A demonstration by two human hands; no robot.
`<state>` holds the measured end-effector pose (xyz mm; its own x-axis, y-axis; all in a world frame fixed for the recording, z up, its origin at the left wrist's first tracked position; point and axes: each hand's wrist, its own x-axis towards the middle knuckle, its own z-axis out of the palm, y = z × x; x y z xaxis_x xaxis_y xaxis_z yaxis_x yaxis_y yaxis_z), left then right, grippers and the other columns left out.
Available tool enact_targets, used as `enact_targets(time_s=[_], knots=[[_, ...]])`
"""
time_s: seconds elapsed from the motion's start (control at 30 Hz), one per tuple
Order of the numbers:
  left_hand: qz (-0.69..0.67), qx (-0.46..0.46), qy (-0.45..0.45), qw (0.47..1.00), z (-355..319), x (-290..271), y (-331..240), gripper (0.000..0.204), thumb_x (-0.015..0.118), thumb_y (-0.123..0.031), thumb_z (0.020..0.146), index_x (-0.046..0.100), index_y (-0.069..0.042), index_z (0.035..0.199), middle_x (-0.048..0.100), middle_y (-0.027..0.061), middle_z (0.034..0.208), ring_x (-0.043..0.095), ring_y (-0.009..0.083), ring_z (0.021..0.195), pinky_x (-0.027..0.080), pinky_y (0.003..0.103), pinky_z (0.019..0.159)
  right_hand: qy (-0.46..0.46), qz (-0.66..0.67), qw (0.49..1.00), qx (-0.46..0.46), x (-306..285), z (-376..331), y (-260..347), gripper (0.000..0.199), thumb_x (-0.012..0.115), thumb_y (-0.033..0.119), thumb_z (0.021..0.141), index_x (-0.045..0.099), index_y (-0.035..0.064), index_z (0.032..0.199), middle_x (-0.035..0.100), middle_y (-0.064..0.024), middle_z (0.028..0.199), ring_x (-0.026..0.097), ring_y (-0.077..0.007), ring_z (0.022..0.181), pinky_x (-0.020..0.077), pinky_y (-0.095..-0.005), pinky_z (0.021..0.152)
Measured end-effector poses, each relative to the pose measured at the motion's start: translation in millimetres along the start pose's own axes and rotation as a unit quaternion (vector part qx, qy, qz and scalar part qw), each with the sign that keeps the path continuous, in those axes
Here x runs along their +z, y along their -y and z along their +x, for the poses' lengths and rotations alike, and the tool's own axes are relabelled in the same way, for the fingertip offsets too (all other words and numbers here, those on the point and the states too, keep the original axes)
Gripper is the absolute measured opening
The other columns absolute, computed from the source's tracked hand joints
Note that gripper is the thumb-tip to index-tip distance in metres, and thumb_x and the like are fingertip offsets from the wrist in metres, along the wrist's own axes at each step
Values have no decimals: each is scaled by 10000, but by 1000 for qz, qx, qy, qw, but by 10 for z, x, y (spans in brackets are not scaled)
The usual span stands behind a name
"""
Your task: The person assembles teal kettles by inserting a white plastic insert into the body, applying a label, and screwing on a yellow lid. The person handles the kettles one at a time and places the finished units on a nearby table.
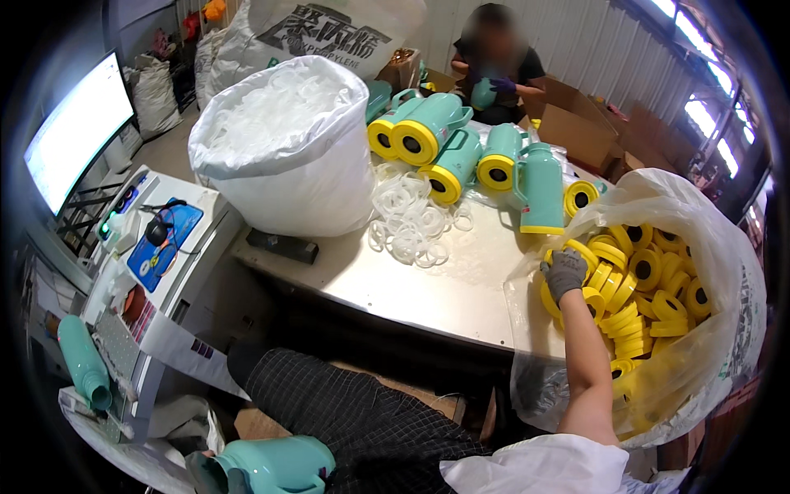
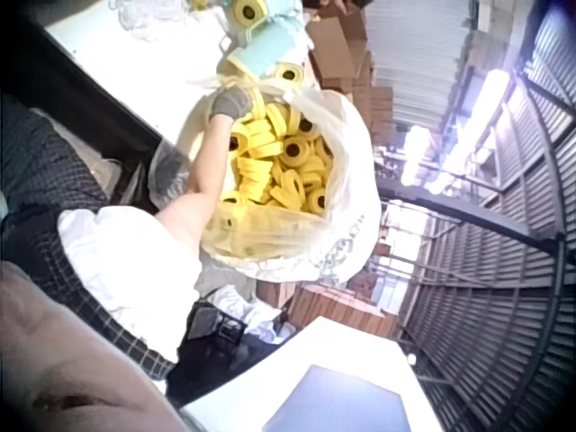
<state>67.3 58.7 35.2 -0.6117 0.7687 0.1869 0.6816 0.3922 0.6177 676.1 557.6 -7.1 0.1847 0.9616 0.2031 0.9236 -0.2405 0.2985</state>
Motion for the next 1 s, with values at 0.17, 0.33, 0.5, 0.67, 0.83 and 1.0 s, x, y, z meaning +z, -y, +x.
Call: enact_targets(time_s=[0.17,0.33,0.5,0.67,0.83,1.0], knots=[[-223,-188,-192,937,-165,-35,-167,509,605,-335,1048,550,27,1401,654,188,1266,631,314,1137,510,441,982,-208,258,930,-161,-957,-469,903,436,791,403,823,718,69,1093,660,-152,1042,633,-334,1005,500,-469,859],[-484,-162,-247,824,45,458,-33,375,424,-303,1119,560,-37,1346,630,57,1207,608,168,1116,489,318,1002,26,778,600,-184,-1255,-1317,2509,426,692,268,995,659,-63,1262,705,-143,1117,675,-219,1022,544,-356,919],[-647,-177,-287,684,-61,1051,171,382,453,-329,1108,575,-51,1339,635,36,1220,604,175,1146,497,331,1012,39,775,444,-449,-2100,-2363,3390,553,745,234,888,619,-50,1345,575,-132,1089,574,-245,968,482,-354,895],[-673,-206,-236,670,-200,1003,202,392,484,-333,1101,573,-56,1363,657,85,1272,635,226,1190,520,351,1028,-4,725,398,-562,-1991,-2513,3393,627,813,331,848,655,-30,1335,595,-121,1047,558,-245,926,485,-355,828],[-218,-155,-166,949,-343,1112,374,294,540,-173,1067,568,-41,1329,669,120,1238,667,238,1126,549,346,961,-23,708,383,-593,-1894,-2593,3262,615,763,390,898,649,-29,1332,594,-125,1050,555,-242,923,483,-348,816],[-387,-207,-219,872,-464,1258,484,302,545,-183,1063,557,-35,1326,658,114,1232,658,235,1128,533,354,970,15,715,368,-594,-1861,-2634,3227,594,673,412,963,630,-42,1343,588,-138,1044,553,-242,919,479,-345,811]])
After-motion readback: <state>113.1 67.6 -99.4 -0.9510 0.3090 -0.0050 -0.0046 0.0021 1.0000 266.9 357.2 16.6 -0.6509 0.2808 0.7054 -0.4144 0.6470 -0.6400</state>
